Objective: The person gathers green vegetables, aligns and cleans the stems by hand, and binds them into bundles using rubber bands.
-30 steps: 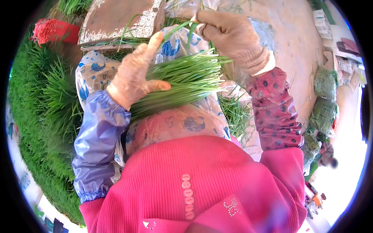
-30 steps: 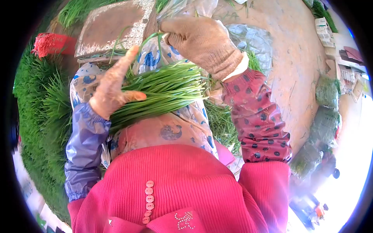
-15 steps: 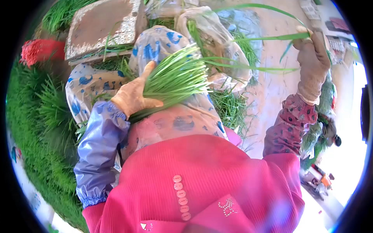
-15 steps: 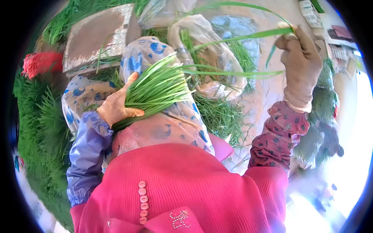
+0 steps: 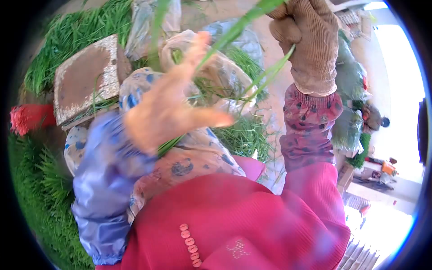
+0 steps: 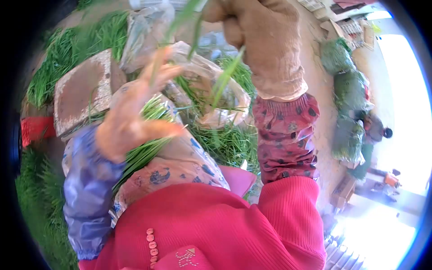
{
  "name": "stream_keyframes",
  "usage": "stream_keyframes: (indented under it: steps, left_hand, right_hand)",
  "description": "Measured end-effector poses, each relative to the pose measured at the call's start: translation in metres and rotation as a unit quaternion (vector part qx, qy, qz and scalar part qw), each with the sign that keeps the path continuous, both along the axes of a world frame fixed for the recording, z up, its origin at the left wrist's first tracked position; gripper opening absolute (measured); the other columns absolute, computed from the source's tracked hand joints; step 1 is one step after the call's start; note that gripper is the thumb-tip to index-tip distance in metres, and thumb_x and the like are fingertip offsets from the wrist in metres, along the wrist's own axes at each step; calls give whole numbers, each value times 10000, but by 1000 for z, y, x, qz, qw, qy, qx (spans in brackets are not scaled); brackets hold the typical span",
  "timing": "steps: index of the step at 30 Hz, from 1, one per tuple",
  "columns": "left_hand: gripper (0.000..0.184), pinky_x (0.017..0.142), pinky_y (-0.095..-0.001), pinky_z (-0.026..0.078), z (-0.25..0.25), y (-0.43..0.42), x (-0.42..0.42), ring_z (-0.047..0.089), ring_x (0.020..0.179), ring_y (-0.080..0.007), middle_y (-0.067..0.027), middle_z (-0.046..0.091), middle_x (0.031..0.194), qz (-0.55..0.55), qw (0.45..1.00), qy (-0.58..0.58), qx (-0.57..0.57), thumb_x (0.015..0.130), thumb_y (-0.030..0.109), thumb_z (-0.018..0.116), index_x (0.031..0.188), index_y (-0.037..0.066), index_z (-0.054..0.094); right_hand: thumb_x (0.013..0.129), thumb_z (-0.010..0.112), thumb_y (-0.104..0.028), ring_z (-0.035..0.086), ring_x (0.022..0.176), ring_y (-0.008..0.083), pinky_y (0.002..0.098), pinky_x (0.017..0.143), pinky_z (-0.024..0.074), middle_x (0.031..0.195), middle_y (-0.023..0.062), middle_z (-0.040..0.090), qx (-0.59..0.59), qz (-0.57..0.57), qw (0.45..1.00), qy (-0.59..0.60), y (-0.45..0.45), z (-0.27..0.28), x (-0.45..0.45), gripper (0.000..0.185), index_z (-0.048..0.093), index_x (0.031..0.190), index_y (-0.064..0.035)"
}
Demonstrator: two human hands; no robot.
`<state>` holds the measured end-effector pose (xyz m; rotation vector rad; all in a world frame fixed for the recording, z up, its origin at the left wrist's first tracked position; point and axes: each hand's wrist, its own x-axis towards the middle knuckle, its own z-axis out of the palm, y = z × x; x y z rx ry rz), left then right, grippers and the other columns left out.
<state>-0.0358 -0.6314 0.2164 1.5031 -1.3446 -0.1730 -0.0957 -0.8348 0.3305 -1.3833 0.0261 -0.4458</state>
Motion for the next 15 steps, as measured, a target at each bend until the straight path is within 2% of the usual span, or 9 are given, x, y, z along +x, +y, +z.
stream_keyframes:
  steps: [3,4,6,7,9,10,11,13,15]
  left_hand:
    - [679,1000,-372,441,6,-29,-18,479,1282,-292,-259,485,1341,18,1000,3,0,842,339,708,1337,-51,453]
    - [587,962,-335,460,9,-31,-18,537,1199,-245,-192,569,1168,-126,959,249,42,870,317,680,1298,-41,497]
    - [500,923,-298,478,18,-19,-8,594,1117,-198,-125,653,996,-248,835,485,81,897,296,652,1258,-31,540]
    - [444,829,-256,490,29,-7,1,617,967,-146,-57,618,830,-242,821,504,116,913,295,632,1211,-29,571]
    - [430,621,-182,444,34,22,18,566,671,-89,-7,564,655,-222,852,453,141,932,318,598,1158,-48,596]
    - [432,517,-145,422,36,36,27,540,523,-60,19,537,567,-211,866,426,154,941,329,581,1131,-58,608]
    - [450,466,-144,403,51,58,37,526,488,-58,24,527,552,-133,885,379,237,944,349,574,1141,-54,607]
    - [469,427,-174,403,55,103,53,516,480,-66,11,550,586,-6,914,315,255,944,377,565,1158,-39,605]
    - [488,383,-193,387,19,160,77,508,468,-65,-6,569,629,56,938,251,232,947,409,551,1158,-28,603]
  right_hand:
    - [991,516,-179,343,423,11,179,378,225,647,-14,554,-86,-64,994,-39,28,-5,24,241,632,1120,-11]
    - [991,516,-187,342,423,6,179,378,228,641,-18,554,-88,-71,993,-47,32,0,23,226,631,1084,-16]
    - [986,520,-194,363,432,4,176,391,253,637,-20,557,-134,-63,986,-77,24,1,19,204,625,1026,-24]
    - [981,524,-193,385,440,9,173,405,274,637,-18,561,-176,-47,978,-102,12,-2,14,192,620,1004,-28]
    - [974,530,-217,482,515,50,201,461,358,738,-1,592,-571,-140,797,-138,-35,-5,-3,202,624,1066,-65]
    - [945,551,-192,496,521,90,245,478,379,721,15,581,-619,-192,754,-105,-42,-9,-12,175,626,1037,-65]
    - [915,572,-167,509,527,130,290,495,399,705,30,570,-612,-241,753,-18,-46,-22,-26,150,629,1009,-66]
    - [855,613,-118,536,539,210,380,529,440,671,62,548,-570,-255,752,211,-65,-51,-51,110,633,951,-67]
    - [881,584,-150,556,510,192,373,507,473,637,69,577,-527,-112,735,410,-106,-96,-95,139,618,971,-50]
